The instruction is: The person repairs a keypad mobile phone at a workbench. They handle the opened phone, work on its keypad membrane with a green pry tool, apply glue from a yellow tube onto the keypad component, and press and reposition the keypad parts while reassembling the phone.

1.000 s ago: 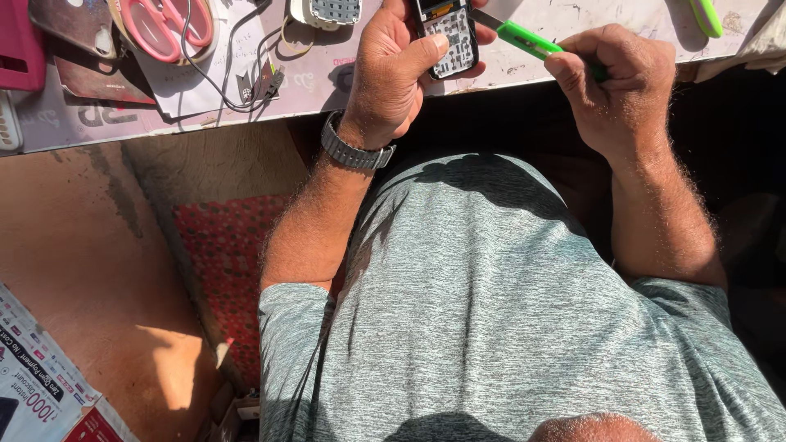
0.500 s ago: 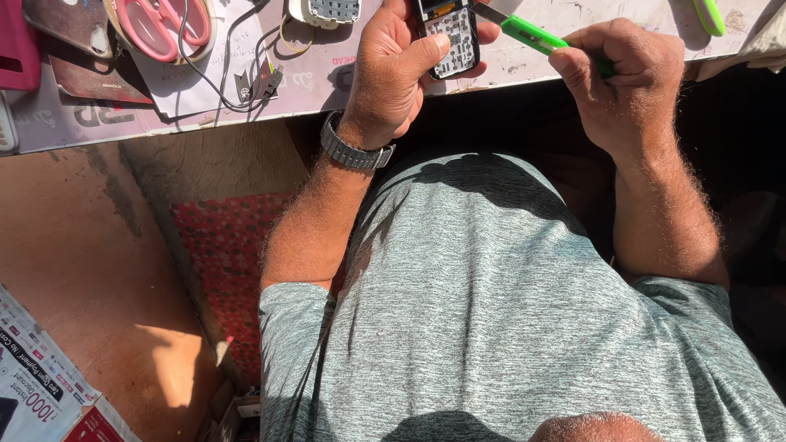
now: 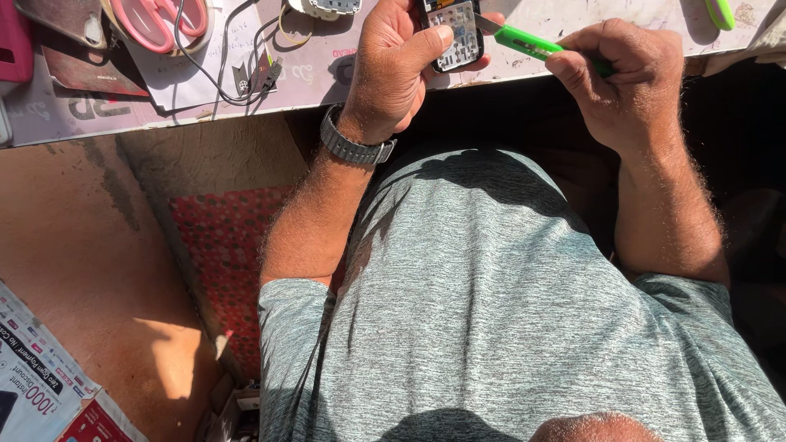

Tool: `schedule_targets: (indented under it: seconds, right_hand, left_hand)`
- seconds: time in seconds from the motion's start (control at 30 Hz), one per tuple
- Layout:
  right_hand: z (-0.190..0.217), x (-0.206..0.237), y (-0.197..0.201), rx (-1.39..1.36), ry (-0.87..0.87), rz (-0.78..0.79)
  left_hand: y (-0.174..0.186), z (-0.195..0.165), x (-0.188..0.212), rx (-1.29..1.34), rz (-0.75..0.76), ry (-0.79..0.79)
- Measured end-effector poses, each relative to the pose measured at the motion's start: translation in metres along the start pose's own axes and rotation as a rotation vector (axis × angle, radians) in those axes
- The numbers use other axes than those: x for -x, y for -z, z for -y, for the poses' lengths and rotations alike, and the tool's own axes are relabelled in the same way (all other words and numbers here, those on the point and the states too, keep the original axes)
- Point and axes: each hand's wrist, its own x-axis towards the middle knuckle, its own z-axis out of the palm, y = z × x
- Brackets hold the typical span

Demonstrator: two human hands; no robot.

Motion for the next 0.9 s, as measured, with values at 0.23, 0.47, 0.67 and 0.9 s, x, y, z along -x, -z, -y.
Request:
schedule_targets:
  seconds: [0.23,0.47,0.67,0.9]
  right_hand:
    - [-0.001,0.001,0.0,0.002,0.057,0.04]
    - [-0.005,0.003,-0.001,0.01,0.075,0.06]
    - [-0.003,0.006,-0.001,-0.009,0.131,0.027]
    - [-0.001,0.004,-0.002,-0.029,0.14,0.025]
  left_hand:
    - [-0.004,-0.009,-0.001,-0.055,0.037,-0.034]
    - [0.0,-0.002,-0.002,-0.025,0.003,-0.026]
    - [0.005,0.004,0.002,-0.007,-0.003,-0.02]
    - [0.007,0.005,0.002,0.003,0.005,-0.017]
